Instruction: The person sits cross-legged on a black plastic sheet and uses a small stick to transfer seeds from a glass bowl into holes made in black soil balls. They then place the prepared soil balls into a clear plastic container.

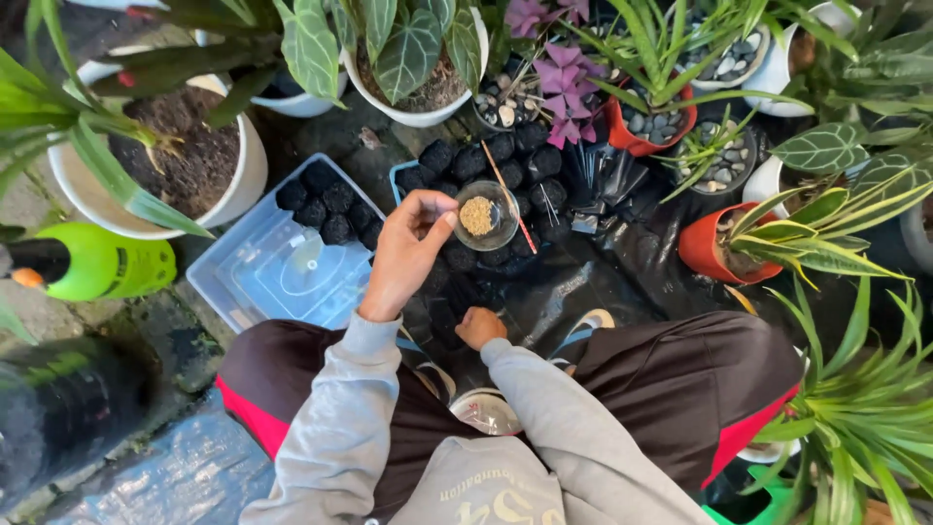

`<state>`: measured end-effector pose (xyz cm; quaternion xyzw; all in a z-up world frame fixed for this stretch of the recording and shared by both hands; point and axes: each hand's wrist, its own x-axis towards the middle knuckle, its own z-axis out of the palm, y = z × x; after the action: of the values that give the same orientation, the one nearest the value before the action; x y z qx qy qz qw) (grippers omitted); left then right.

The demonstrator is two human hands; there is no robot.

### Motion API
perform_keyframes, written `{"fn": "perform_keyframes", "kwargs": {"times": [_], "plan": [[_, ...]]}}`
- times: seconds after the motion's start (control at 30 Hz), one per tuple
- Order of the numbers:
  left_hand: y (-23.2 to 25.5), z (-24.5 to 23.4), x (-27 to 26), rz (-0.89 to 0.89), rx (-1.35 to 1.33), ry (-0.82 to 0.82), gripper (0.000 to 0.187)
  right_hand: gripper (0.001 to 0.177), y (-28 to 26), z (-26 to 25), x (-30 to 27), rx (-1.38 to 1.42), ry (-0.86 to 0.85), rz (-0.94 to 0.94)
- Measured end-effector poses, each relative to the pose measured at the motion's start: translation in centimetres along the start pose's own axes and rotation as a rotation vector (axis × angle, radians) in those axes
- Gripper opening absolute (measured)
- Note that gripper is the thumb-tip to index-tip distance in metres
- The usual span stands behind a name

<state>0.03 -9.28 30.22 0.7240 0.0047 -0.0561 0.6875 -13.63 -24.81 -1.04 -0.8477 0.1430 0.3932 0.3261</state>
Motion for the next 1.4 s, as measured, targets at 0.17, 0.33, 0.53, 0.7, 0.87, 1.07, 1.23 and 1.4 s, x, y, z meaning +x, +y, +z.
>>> {"fn": "perform_keyframes", "kwargs": {"times": [0.17, 0.33, 0.53, 0.7, 0.87, 1.07, 1.23, 1.4], "plan": [[0.5, 0.3, -0.8, 0.002, -0.021, 0.004, 0.014, 0.035, -1.3, -0.2, -1.9, -0.067, -0.069, -0.029], [1.6, -0.7, -1.7, -0.03, 0.01, -0.034, 0.014, 0.026, -2.1, 2.3, -1.0, -0.181, -0.096, 0.02], [1.4, -1.2, -1.6, 0.002, 0.119, -0.017, 0.013, 0.02, -5.7, -4.8, -3.8, -0.183, -0.116, -0.069], [2.3, 0.1, -1.8, 0.388, 0.589, -0.25, 0.034, 0.023, -8.8, -16.2, -9.1, -0.229, 0.184, -0.43], [-0.4, 2.8, -2.2, 0.367, 0.604, -0.397, 0.092, 0.019, -8.4, -26.8, -13.0, 0.138, 0.264, -0.6], [1.9, 5.0, -2.7, 0.22, 0.603, -0.422, 0.076, 0.017, -9.5, -28.4, -15.2, 0.256, 0.352, -0.764], [0.1, 4.9, -2.5, 0.143, 0.491, -0.441, 0.062, 0.017, -9.6, -27.8, -15.9, 0.305, 0.437, -0.778], [-1.1, 4.2, -2.0, -0.043, 0.427, -0.421, 0.042, 0.021, -9.6, -29.1, -16.5, 0.484, 0.483, -0.715]]}}
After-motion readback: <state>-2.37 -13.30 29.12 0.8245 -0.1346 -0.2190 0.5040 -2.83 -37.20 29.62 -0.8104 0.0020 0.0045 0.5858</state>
